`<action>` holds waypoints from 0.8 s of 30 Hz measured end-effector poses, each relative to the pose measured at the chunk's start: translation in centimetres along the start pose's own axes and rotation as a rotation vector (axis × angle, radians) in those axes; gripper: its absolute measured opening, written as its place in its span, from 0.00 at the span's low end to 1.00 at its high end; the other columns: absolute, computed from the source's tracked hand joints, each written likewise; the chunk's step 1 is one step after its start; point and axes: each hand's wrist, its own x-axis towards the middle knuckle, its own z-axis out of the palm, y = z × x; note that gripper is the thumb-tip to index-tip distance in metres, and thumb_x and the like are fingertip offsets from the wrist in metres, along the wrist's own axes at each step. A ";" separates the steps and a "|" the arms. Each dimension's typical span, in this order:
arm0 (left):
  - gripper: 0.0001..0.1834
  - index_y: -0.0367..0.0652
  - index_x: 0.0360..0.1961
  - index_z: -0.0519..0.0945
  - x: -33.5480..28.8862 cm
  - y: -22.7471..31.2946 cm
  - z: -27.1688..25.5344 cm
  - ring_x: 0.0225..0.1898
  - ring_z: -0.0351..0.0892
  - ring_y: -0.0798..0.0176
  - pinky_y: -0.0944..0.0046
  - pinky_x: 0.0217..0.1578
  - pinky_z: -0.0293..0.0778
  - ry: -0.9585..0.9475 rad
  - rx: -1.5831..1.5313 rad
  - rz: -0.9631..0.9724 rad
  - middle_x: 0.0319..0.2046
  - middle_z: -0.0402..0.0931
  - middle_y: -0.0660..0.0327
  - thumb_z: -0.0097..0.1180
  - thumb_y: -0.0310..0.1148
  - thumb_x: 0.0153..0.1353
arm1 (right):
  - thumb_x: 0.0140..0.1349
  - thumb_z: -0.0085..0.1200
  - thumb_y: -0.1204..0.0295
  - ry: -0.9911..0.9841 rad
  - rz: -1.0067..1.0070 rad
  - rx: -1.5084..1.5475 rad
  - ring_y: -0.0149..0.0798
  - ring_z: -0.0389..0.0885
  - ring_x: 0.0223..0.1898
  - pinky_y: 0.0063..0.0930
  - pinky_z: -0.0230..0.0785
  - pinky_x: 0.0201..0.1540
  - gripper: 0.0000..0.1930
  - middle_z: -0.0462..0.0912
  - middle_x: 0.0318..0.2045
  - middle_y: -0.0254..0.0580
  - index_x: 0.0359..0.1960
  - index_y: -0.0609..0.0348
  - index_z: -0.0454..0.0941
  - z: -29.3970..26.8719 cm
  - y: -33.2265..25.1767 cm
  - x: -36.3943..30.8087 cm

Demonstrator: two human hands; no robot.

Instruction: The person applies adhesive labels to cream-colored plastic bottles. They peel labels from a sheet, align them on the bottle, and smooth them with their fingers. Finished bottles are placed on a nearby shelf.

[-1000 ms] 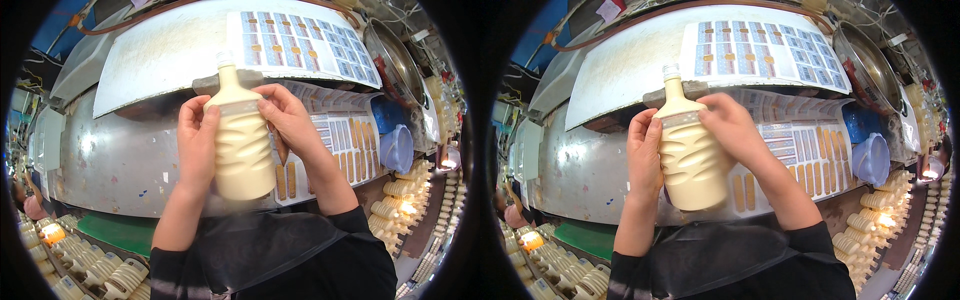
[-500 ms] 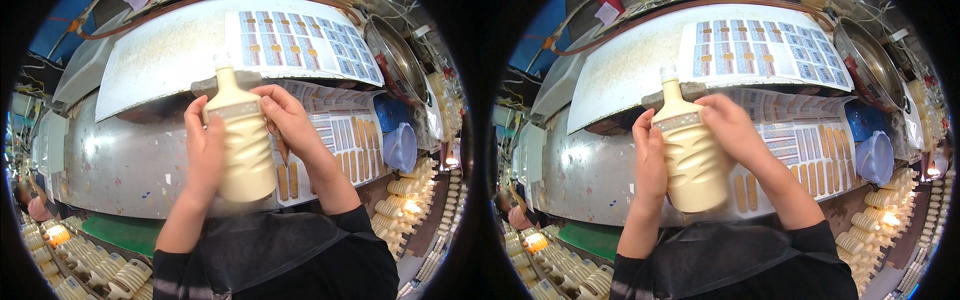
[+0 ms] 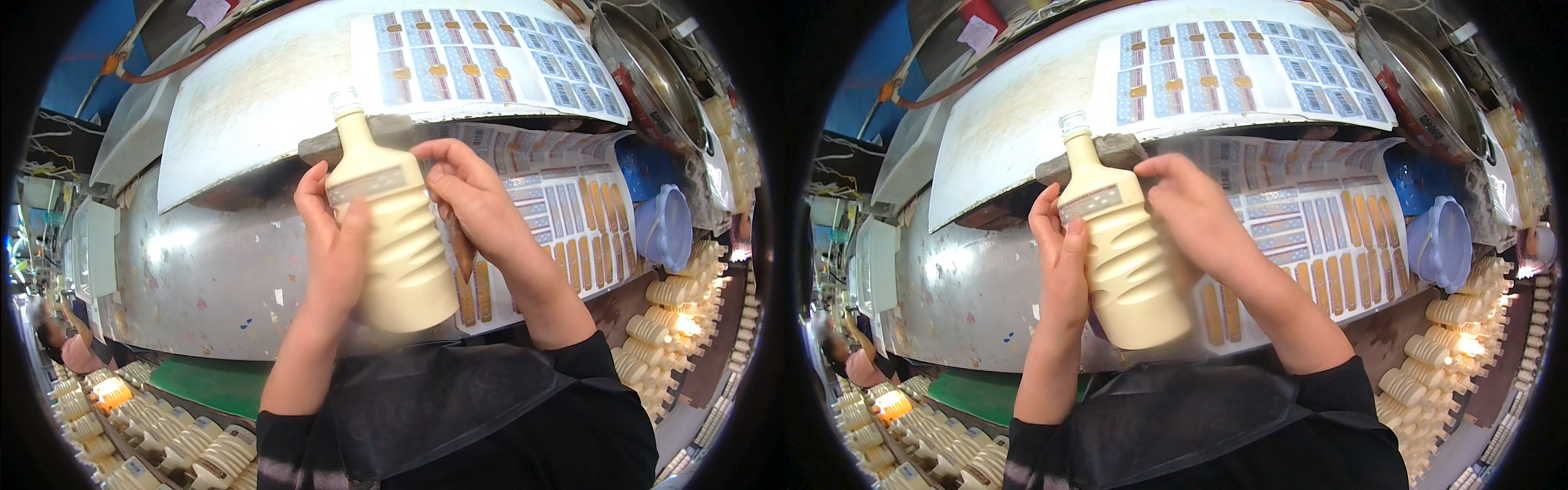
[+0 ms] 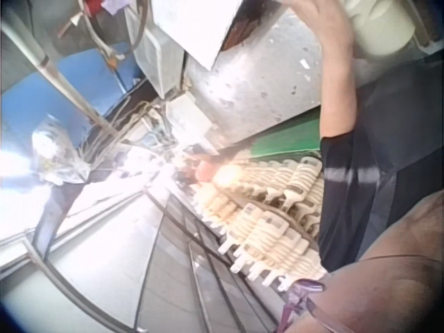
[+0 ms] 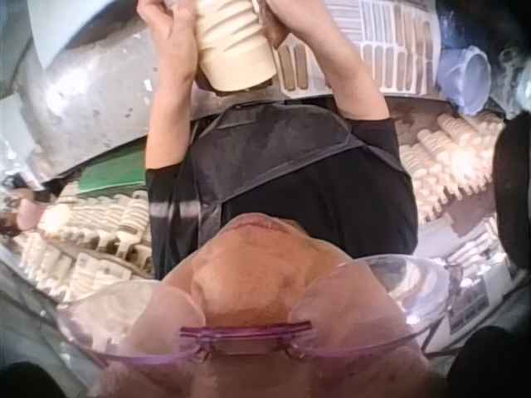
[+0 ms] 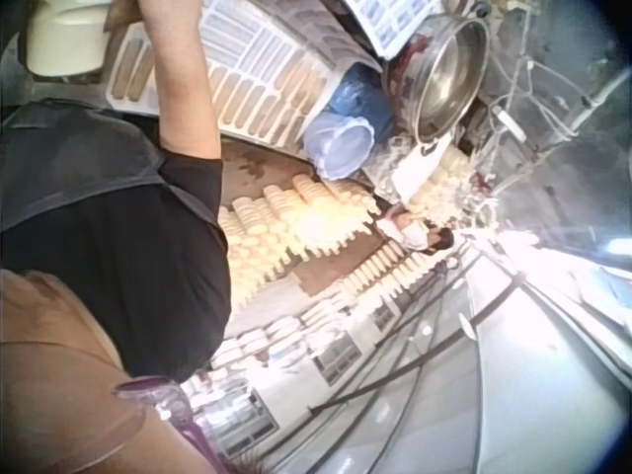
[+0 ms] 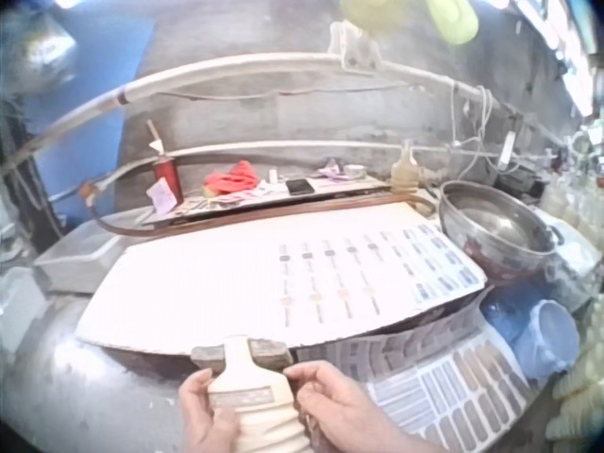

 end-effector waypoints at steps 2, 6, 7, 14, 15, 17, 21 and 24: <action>0.37 0.39 0.74 0.50 -0.2 0.2 0.3 0.66 0.62 0.57 0.55 0.69 0.60 -0.004 -0.015 -0.009 0.68 0.59 0.48 0.53 0.35 0.71 | 0.74 0.48 0.73 -0.032 0.009 0.061 0.19 0.72 0.34 0.13 0.66 0.38 0.15 0.75 0.34 0.27 0.59 0.63 0.73 0.2 0.3 -0.2; 0.40 0.37 0.75 0.47 -0.5 0.4 0.2 0.68 0.63 0.55 0.54 0.69 0.61 0.000 -0.191 -0.088 0.70 0.58 0.47 0.53 0.35 0.70 | 0.68 0.51 0.72 0.052 -0.047 -0.024 0.32 0.81 0.37 0.29 0.74 0.46 0.18 0.83 0.33 0.41 0.58 0.67 0.76 0.5 0.7 -0.6; 0.40 0.37 0.76 0.46 -0.7 0.4 0.1 0.69 0.63 0.54 0.54 0.69 0.61 -0.009 -0.223 -0.099 0.71 0.57 0.47 0.53 0.35 0.70 | 0.68 0.51 0.72 0.067 -0.061 -0.065 0.35 0.82 0.37 0.30 0.74 0.46 0.18 0.83 0.34 0.43 0.58 0.67 0.77 0.6 0.7 -0.9; 0.34 0.34 0.75 0.54 -1.2 -0.1 -0.4 0.67 0.70 0.55 0.55 0.68 0.66 -0.026 -0.380 -0.230 0.68 0.67 0.47 0.44 0.42 0.77 | 0.73 0.49 0.75 0.106 -0.281 -0.333 0.28 0.80 0.43 0.24 0.73 0.48 0.17 0.84 0.43 0.37 0.59 0.69 0.78 0.3 0.8 -2.2; 0.33 0.34 0.74 0.56 -1.0 -0.2 -0.5 0.66 0.71 0.55 0.55 0.68 0.66 -0.010 -0.405 -0.220 0.66 0.69 0.48 0.43 0.44 0.78 | 0.73 0.49 0.74 0.105 -0.263 -0.259 0.27 0.80 0.43 0.23 0.73 0.48 0.17 0.84 0.43 0.37 0.59 0.68 0.78 0.3 0.9 -1.9; 0.31 0.34 0.72 0.60 -0.5 -0.3 -0.5 0.64 0.74 0.56 0.56 0.66 0.68 0.045 -0.456 -0.224 0.64 0.72 0.49 0.40 0.47 0.80 | 0.72 0.52 0.72 0.093 -0.229 -0.130 0.29 0.81 0.41 0.25 0.73 0.46 0.16 0.84 0.39 0.39 0.57 0.67 0.78 0.3 1.1 -1.0; 0.26 0.35 0.68 0.65 0.6 -0.1 -0.9 0.60 0.76 0.59 0.57 0.63 0.71 0.047 -0.415 -0.168 0.59 0.74 0.52 0.40 0.45 0.81 | 0.67 0.62 0.65 0.038 -0.131 -0.007 0.28 0.80 0.34 0.27 0.73 0.40 0.18 0.83 0.31 0.39 0.52 0.64 0.77 0.4 1.0 0.8; 0.23 0.36 0.65 0.69 0.7 -0.3 -0.7 0.58 0.79 0.60 0.57 0.61 0.74 0.070 -0.427 -0.156 0.58 0.78 0.54 0.39 0.44 0.81 | 0.65 0.65 0.63 0.047 -0.089 -0.073 0.30 0.80 0.33 0.28 0.74 0.40 0.20 0.82 0.30 0.40 0.51 0.63 0.76 0.7 0.7 1.2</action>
